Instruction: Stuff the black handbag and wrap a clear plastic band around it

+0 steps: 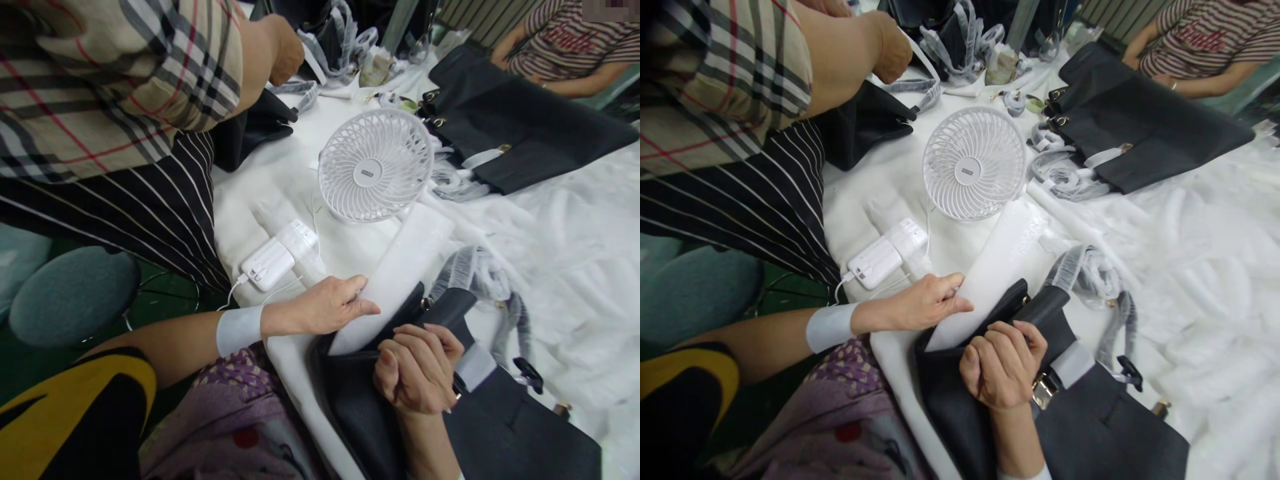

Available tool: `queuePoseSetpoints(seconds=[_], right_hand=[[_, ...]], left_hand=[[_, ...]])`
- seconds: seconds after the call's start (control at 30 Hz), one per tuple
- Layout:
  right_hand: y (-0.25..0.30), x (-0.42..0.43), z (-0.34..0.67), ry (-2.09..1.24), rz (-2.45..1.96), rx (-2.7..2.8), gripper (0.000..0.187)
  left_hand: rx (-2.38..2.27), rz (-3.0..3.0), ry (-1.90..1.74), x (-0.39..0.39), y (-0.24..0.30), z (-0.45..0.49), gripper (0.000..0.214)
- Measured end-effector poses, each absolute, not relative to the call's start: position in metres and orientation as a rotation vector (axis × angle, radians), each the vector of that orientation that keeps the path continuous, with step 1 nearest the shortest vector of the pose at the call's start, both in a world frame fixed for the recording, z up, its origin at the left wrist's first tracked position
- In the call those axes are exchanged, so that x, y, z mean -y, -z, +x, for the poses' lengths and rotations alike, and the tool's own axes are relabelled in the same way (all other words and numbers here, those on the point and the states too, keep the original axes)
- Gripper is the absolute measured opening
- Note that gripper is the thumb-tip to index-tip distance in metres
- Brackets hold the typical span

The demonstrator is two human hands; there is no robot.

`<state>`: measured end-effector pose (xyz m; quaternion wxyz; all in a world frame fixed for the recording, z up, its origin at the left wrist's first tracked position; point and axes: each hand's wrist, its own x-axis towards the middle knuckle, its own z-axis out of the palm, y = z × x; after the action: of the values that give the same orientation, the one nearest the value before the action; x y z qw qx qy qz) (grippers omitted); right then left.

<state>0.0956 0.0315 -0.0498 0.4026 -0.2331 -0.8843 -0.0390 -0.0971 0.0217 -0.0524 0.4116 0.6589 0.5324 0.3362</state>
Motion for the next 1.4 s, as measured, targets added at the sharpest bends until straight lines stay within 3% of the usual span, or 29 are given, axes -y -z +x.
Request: queuePoseSetpoints(seconds=[0.43,0.7,1.03,1.2,1.4], right_hand=[[0.045,-0.029,0.096,0.077,-0.632,2.194,0.025],[0.045,-0.033,0.097,0.134,-0.761,2.126,0.024],[0.048,-0.042,0.092,0.001,-0.916,2.264,0.03],[0.049,-0.043,0.092,0.022,-0.928,2.274,0.03],[0.048,-0.041,0.091,0.026,-0.95,2.271,0.03]], left_hand=[[-1.446,2.171,-0.309,-0.017,0.052,-0.075,0.042],[-1.322,2.305,-0.055,-0.025,0.031,-0.066,0.017],[-1.161,1.894,-0.45,-0.009,0.034,-0.091,0.02],[-1.465,1.885,-0.688,0.035,0.032,-0.098,0.014],[-1.746,1.89,-0.665,0.077,0.039,-0.067,0.022]])
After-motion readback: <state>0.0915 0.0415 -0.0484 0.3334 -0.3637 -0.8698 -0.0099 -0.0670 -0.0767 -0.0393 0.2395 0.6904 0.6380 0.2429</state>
